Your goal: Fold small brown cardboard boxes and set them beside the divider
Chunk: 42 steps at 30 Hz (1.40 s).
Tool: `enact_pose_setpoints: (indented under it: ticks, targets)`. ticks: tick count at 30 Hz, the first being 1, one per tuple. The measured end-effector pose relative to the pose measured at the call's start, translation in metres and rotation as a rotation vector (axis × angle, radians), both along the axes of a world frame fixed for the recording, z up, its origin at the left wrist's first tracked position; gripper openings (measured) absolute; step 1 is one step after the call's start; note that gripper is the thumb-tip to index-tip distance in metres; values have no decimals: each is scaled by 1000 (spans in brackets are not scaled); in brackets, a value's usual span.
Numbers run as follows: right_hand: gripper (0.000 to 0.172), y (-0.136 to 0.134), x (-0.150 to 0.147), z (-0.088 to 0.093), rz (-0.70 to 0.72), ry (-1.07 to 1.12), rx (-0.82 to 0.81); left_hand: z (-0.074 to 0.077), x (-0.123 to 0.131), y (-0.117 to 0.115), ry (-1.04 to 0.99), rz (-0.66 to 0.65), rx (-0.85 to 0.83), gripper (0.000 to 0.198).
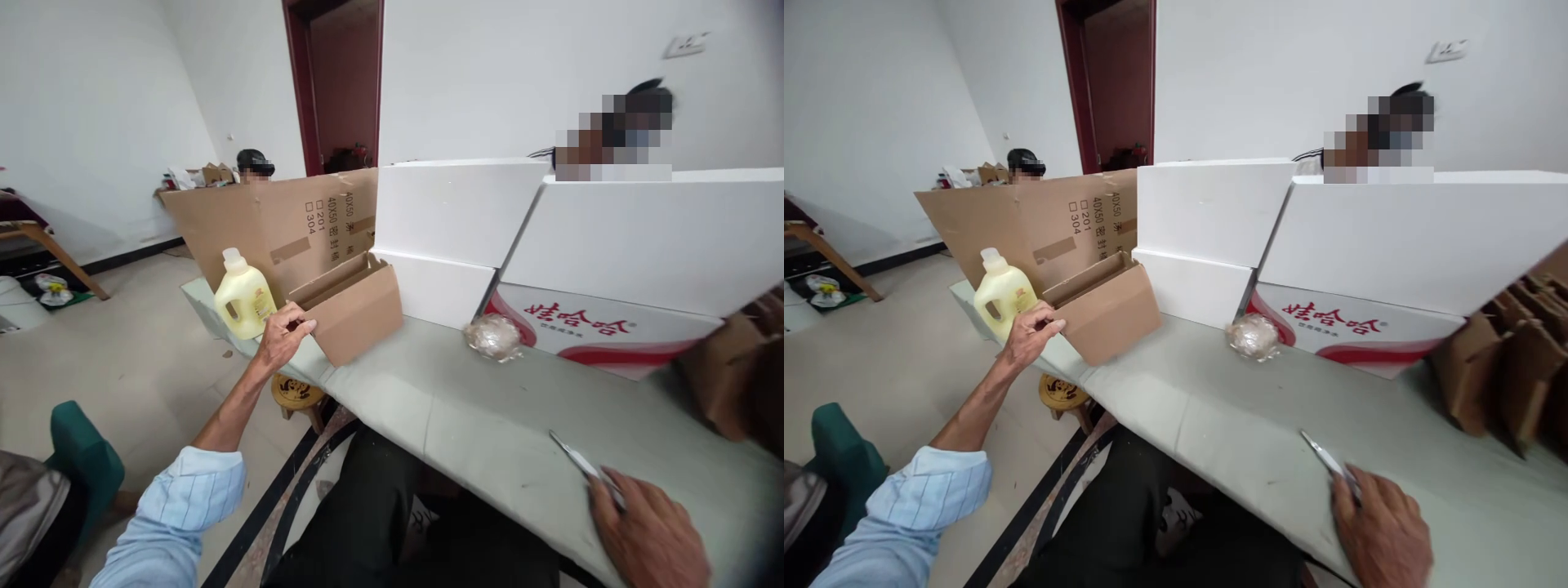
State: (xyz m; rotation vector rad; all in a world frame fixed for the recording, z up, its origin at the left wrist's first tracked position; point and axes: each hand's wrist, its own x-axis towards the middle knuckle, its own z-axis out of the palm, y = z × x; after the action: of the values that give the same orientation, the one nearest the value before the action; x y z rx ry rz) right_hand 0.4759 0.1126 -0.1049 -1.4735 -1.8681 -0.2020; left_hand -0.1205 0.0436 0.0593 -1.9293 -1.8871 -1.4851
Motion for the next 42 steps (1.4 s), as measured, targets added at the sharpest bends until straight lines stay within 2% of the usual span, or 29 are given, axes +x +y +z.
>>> enact_pose_setpoints:
  ticks: [3,8,11,14,19,23,28,32,36,39,40,42]
  targets:
    - [31,-5,-22,16,46,87,16,6,14,-10,-81,-228,-28,31]
    - [53,-23,-91,58,299,432,-195,16,37,-19,-69,-477,-130,33]
    - [72,-37,-127,75,468,521,-271,14,49,-23,-52,-530,-150,31]
    - [81,-52,-148,84,584,526,-296,6,55,-28,-51,-561,-147,26]
    - [78,-70,-161,100,644,433,-202,-5,53,-43,-59,-609,-164,18]
    - [79,-70,-164,113,702,371,-141,-14,51,-57,-35,-605,-175,18]
    - [109,-62,-172,118,761,371,-304,-24,50,-62,-60,-590,-132,18]
    - [127,-54,-180,117,850,440,-450,-20,51,-59,-116,-597,-78,17]
    - [118,-45,-186,113,923,550,-563,-14,54,-45,-183,-580,-76,23]
    - [107,-39,-186,107,864,670,-621,-16,56,-32,-261,-541,-39,16]
    - [102,-37,-185,104,831,719,-635,-18,56,-29,-287,-534,-27,21]
    - [90,-32,-181,101,766,839,-689,-24,55,-27,-305,-530,-25,49]
